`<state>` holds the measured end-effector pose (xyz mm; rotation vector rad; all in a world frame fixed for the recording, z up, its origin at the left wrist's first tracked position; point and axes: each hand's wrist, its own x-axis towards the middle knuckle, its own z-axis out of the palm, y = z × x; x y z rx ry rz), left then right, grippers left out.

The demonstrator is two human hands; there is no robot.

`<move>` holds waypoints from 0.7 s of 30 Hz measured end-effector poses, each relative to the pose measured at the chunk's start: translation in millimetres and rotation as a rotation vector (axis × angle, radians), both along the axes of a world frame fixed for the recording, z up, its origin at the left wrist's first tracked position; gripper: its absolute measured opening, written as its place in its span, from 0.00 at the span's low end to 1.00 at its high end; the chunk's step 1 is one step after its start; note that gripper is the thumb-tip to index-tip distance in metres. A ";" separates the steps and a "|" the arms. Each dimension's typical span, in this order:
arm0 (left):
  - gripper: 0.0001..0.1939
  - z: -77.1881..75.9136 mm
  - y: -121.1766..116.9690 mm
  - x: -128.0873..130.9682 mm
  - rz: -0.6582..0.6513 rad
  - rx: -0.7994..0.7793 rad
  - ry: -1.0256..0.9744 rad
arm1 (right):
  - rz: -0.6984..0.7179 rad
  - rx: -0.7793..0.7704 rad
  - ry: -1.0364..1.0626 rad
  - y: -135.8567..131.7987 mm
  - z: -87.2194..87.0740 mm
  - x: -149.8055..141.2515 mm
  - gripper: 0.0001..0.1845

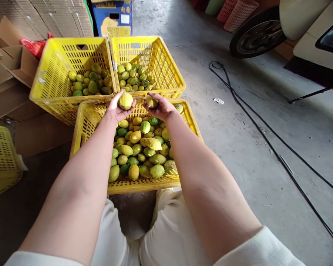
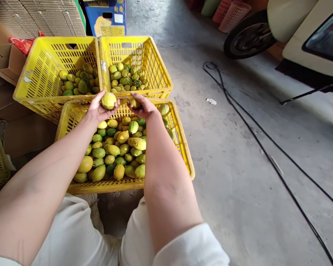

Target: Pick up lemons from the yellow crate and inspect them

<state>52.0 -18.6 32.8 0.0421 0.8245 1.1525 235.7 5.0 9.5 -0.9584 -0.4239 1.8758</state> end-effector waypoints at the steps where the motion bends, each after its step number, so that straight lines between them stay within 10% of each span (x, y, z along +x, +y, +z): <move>1: 0.28 -0.5 -0.5 1.3 0.033 0.013 -0.008 | -0.018 0.001 0.007 -0.2 0.4 -1.1 0.07; 8: 0.28 -0.9 -1.4 -3.3 0.086 0.154 -0.139 | -0.216 0.039 0.137 0.5 1.1 2.6 0.09; 21: 0.24 3.9 4.1 6.4 0.018 -0.114 -0.012 | -0.134 0.024 0.199 11.3 -9.6 5.2 0.09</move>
